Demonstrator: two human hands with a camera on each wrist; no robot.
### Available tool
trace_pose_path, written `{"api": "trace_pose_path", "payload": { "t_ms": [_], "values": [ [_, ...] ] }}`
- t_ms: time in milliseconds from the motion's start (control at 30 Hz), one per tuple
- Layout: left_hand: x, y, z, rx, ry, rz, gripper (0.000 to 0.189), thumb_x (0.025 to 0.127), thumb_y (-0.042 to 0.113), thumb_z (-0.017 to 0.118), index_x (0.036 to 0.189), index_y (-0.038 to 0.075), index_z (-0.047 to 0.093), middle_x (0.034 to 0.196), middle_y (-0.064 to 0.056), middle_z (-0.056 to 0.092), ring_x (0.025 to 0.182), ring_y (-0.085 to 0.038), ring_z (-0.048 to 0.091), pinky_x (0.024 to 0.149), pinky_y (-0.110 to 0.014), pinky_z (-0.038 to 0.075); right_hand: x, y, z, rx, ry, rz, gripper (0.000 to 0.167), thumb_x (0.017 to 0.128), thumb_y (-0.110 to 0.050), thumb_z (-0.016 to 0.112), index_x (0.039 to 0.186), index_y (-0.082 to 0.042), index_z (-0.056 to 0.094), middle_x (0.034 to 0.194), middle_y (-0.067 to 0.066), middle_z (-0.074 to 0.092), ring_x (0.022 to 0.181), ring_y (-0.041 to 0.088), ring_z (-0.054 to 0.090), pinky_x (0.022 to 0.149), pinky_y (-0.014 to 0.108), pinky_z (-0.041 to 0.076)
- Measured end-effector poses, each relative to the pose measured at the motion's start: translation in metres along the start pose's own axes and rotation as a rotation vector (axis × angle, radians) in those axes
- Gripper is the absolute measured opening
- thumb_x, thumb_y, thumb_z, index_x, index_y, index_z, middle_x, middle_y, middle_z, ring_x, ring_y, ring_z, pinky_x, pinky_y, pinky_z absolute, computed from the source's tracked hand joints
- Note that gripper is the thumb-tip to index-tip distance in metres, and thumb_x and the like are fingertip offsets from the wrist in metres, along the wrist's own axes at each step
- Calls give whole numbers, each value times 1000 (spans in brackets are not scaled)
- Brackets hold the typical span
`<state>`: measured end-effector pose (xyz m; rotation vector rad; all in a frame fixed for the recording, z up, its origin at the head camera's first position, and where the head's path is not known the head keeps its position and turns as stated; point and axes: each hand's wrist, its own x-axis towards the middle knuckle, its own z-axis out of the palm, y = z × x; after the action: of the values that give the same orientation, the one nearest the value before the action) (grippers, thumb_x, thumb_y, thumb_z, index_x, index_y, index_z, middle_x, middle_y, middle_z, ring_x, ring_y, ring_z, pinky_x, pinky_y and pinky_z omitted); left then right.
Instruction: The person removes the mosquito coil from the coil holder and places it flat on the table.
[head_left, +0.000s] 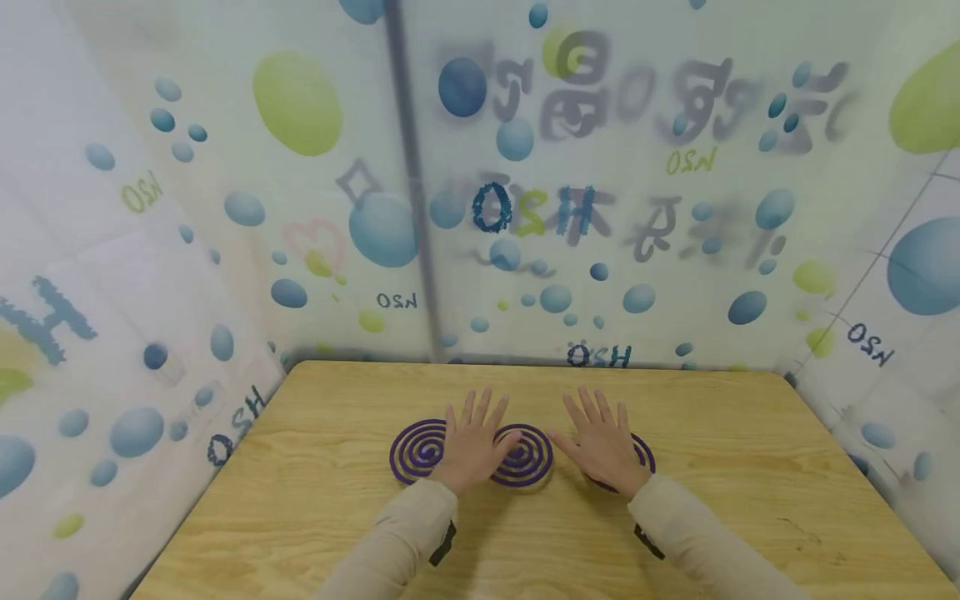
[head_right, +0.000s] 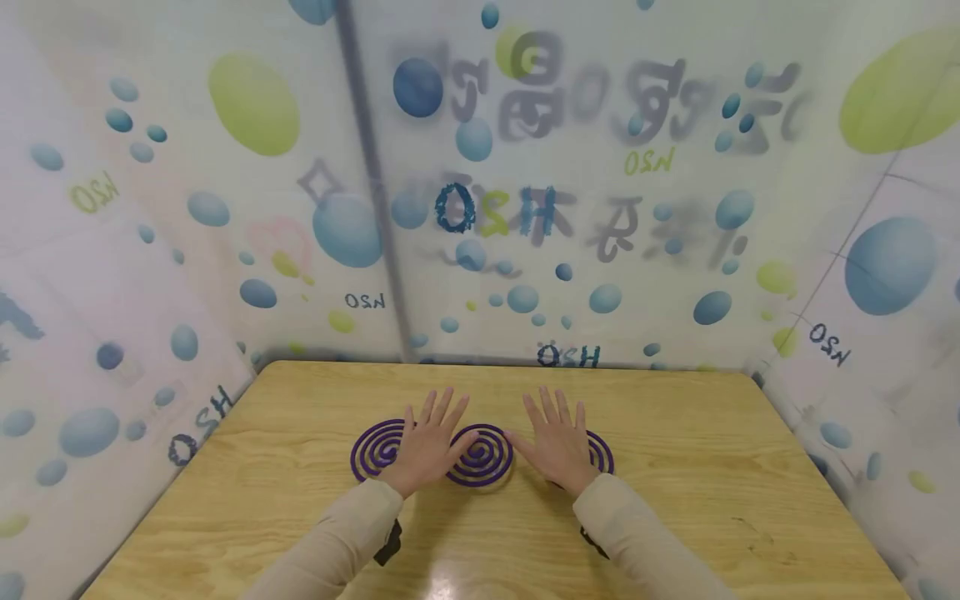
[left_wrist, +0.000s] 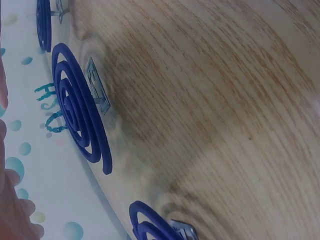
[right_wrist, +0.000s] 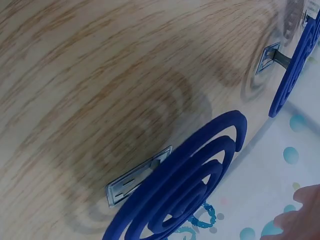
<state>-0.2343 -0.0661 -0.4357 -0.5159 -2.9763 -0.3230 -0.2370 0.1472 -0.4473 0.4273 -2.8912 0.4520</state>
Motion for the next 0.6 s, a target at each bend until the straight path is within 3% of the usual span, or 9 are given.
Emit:
{"api": "trace_pose_path", "payload": {
  "t_ms": [300, 500, 600],
  "values": [
    [4, 5, 0, -21, 35, 31, 61, 91, 52, 31, 141, 20, 22, 147, -8, 12, 133, -29, 5, 102, -58, 1, -2, 9, -7, 38, 33, 26, 68, 86, -53, 44, 138, -11, 32, 143, 17, 22, 130, 39, 12, 99, 62, 0],
    [8, 16, 2, -38, 70, 60, 63, 89, 54, 35, 141, 20, 22, 147, -7, 14, 133, -28, 5, 101, -59, 5, -6, 25, -15, 44, 36, 51, 72, 86, -58, 37, 140, -13, 26, 143, 17, 20, 129, 39, 11, 98, 63, 0],
    [10, 23, 3, -56, 63, 67, 63, 89, 52, 37, 141, 20, 21, 147, -7, 14, 133, -28, 5, 101, -59, 5, -9, 34, -20, 75, 46, 48, 72, 86, -56, 40, 140, -10, 25, 142, 20, 20, 129, 40, 10, 97, 64, -1]
  ]
}}
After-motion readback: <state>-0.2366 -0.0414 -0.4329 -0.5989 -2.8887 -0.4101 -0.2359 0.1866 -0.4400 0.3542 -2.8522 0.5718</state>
